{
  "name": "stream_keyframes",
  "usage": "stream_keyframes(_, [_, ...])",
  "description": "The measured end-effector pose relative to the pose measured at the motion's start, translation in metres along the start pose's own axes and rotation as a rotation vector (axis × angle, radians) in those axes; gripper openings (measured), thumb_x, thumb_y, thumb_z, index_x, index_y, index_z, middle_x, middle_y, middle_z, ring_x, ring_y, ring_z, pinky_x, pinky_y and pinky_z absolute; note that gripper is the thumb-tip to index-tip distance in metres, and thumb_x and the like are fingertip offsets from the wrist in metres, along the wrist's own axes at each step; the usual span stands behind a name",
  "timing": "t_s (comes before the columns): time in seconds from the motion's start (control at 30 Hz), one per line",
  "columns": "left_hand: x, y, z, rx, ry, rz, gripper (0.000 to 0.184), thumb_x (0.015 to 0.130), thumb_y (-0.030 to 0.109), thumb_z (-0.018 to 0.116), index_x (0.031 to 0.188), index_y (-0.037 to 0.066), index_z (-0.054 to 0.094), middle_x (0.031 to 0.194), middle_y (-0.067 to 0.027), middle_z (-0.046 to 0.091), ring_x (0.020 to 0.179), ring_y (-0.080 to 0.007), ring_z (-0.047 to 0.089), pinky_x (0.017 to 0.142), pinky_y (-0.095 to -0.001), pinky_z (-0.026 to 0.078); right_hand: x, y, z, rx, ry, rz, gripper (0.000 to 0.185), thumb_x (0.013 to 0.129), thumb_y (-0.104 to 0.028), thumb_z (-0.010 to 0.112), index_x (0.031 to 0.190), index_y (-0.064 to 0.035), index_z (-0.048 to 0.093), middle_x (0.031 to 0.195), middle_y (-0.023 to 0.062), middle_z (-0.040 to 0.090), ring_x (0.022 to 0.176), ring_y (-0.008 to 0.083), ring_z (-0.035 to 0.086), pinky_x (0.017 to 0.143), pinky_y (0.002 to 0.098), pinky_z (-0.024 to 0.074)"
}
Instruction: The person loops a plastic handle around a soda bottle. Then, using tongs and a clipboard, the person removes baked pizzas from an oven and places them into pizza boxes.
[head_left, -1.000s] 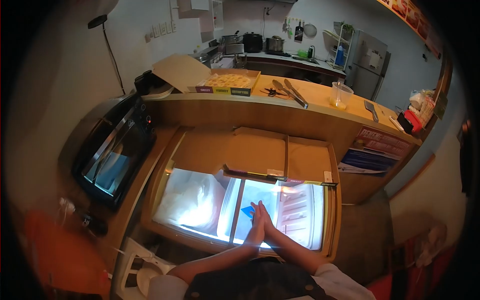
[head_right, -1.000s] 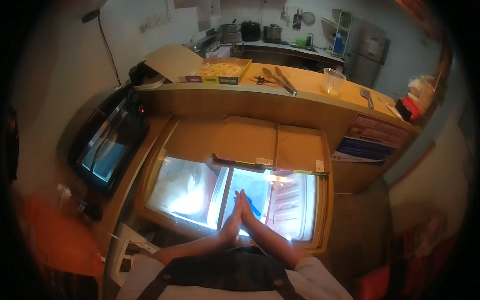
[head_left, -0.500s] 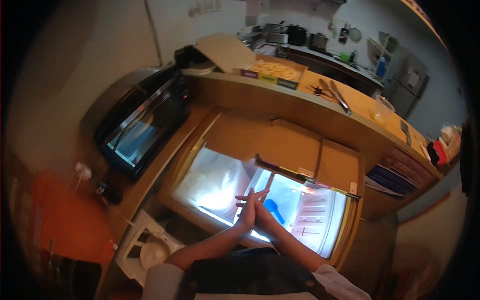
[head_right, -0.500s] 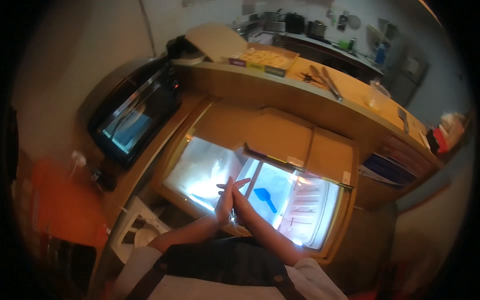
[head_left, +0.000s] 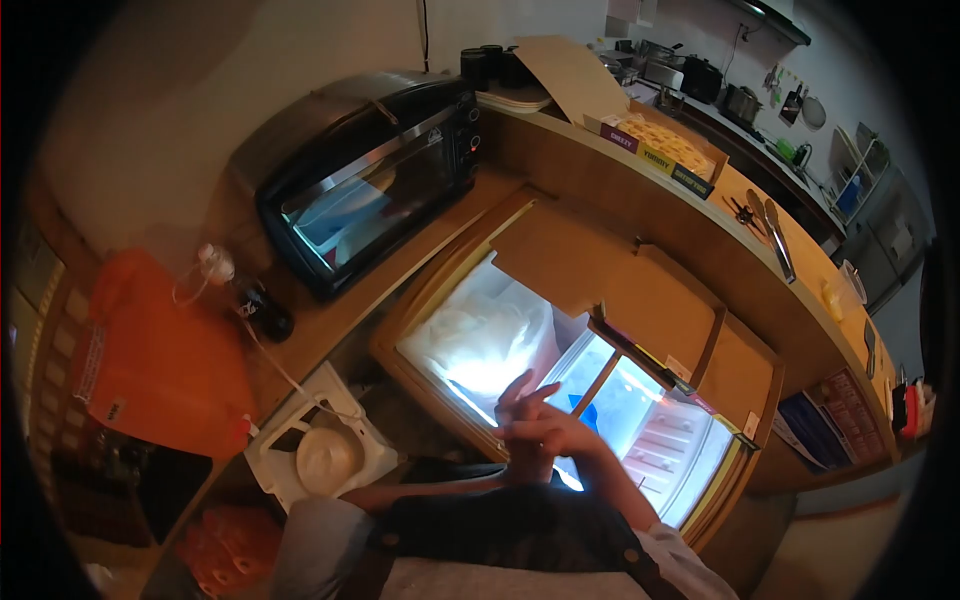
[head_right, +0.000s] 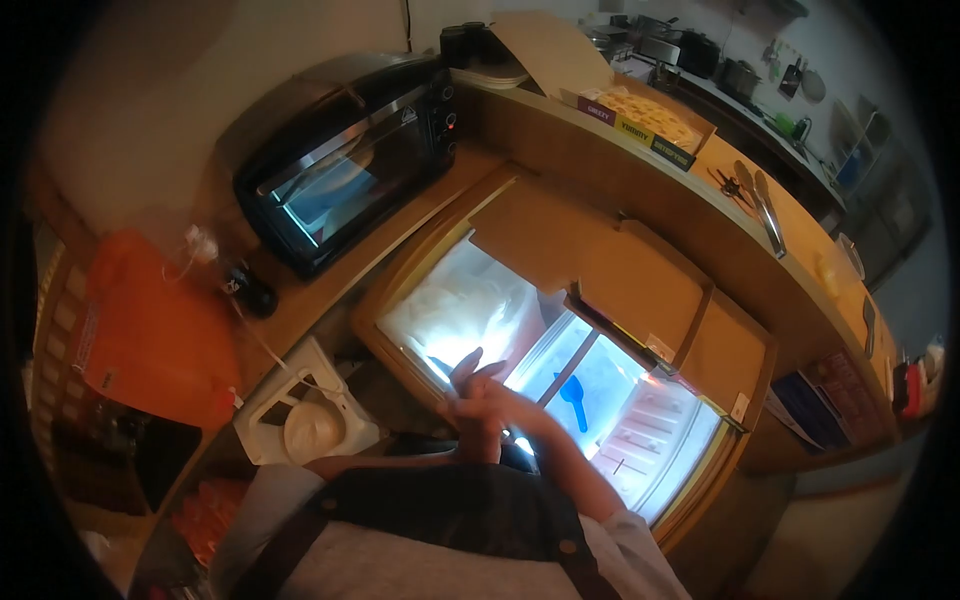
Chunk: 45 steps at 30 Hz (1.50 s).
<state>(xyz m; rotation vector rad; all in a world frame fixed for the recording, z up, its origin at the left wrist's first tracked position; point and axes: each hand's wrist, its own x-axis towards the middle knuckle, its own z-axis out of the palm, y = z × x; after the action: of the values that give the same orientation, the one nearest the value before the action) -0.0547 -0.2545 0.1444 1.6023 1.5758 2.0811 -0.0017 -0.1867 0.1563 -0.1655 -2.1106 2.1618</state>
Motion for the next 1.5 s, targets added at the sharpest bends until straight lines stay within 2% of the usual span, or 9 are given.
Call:
stream_keyframes(0.07, [-0.002,0.001,-0.008,0.102,-0.078,0.09,0.051,0.075,0.034,0.056,0.12,0.012,0.048,0.122,-0.0161,0.041,0.11,-0.0267,0.043,0.089,-0.0347,0.034,0.003,0.025,-0.032,-0.193,-0.374,-0.674,0.021,0.086,-0.016,0.052,0.099,0.001,0.053,0.093,0.011,0.054,0.093,0.0244,0.053,0.083,0.0319,0.04])
stream_keyframes(0.17, [0.004,-0.001,-0.011,0.13,-0.296,0.141,0.062,0.067,0.034,0.069,0.12,0.012,0.047,0.125,-0.0182,0.037,0.111,-0.0298,0.043,0.089,-0.0372,0.035,0.01,0.012,-0.057,-0.008,-0.489,-0.224,0.032,0.086,-0.02,0.05,0.112,-0.0029,0.051,0.101,0.0092,0.055,0.098,0.0213,0.051,0.086,0.0289,0.0392])
stream_keyframes(0.3, [0.018,-0.003,-0.002,-0.143,-0.322,-0.019,0.057,0.067,0.025,0.07,0.116,0.005,0.048,0.124,-0.0215,0.035,0.114,-0.0339,0.038,0.089,-0.0402,0.037,0.005,0.097,-0.046,0.496,0.066,-0.041,0.023,0.084,-0.01,0.048,0.104,0.0004,0.052,0.095,0.0095,0.057,0.087,0.0184,0.055,0.077,0.0267,0.0447])
stream_keyframes(0.4, [0.05,-0.021,0.005,-0.156,-0.175,0.295,0.051,0.075,0.019,0.058,0.12,0.002,0.041,0.129,-0.0251,0.028,0.123,-0.039,0.025,0.095,-0.0458,0.027,0.002,0.112,-0.036,0.815,0.389,-0.059,0.021,0.082,-0.012,0.049,0.1,-0.001,0.053,0.092,0.0089,0.056,0.084,0.0193,0.055,0.077,0.0283,0.0444])
stream_keyframes(0.63, [0.114,0.01,0.002,0.0,-0.136,0.153,0.067,0.086,0.049,0.028,0.137,0.006,0.019,0.142,-0.0181,0.008,0.132,-0.0332,0.005,0.104,-0.0467,0.003,-0.016,0.115,0.004,0.917,0.629,-0.128,0.016,0.079,-0.016,0.053,0.089,-0.0043,0.054,0.083,0.0073,0.054,0.076,0.0216,0.054,0.077,0.0319,0.0439])
stream_keyframes(0.9, [0.07,0.056,0.027,-0.47,-0.638,0.348,0.048,0.084,0.051,0.036,0.115,0.02,0.056,0.129,-0.0271,0.029,0.127,-0.04,0.017,0.099,-0.0584,0.004,-0.071,0.014,-0.013,0.219,0.427,-0.185,0.013,0.075,-0.021,0.057,0.077,-0.0081,0.055,0.074,0.0056,0.052,0.068,0.0241,0.053,0.077,0.0359,0.0432])
stream_keyframes(1.1, [0.043,0.077,0.046,-0.3,-0.603,0.484,0.048,0.082,0.048,0.039,0.118,0.018,0.051,0.126,-0.0246,0.033,0.124,-0.0411,0.022,0.098,-0.0591,0.01,-0.122,-0.093,0.02,-0.671,0.233,-0.438,0.015,0.072,-0.025,0.06,0.068,-0.0109,0.055,0.067,0.0043,0.05,0.061,0.0261,0.053,0.077,0.039,0.0428])
stream_keyframes(1.33, [0.008,0.079,0.07,-0.323,-0.706,0.435,0.052,0.081,0.045,0.042,0.123,0.015,0.042,0.129,-0.0247,0.027,0.125,-0.0411,0.019,0.099,-0.0576,0.008,-0.141,-0.115,0.04,-0.893,0.361,-0.493,0.02,0.069,-0.029,0.063,0.058,-0.0142,0.056,0.058,0.0028,0.048,0.053,0.0283,0.052,0.077,0.0426,0.0422])
stream_keyframes(1.5, [-0.026,0.086,0.099,-0.373,-0.737,0.424,0.057,0.079,0.042,0.044,0.127,0.013,0.035,0.131,-0.0248,0.024,0.126,-0.0411,0.016,0.099,-0.0565,0.008,-0.175,-0.049,0.0,-0.696,0.463,-0.46,0.034,0.085,-0.041,0.04,0.103,-0.0155,0.055,0.074,0.0002,0.052,0.09,0.0216,0.051,0.082,0.0366,0.0367])
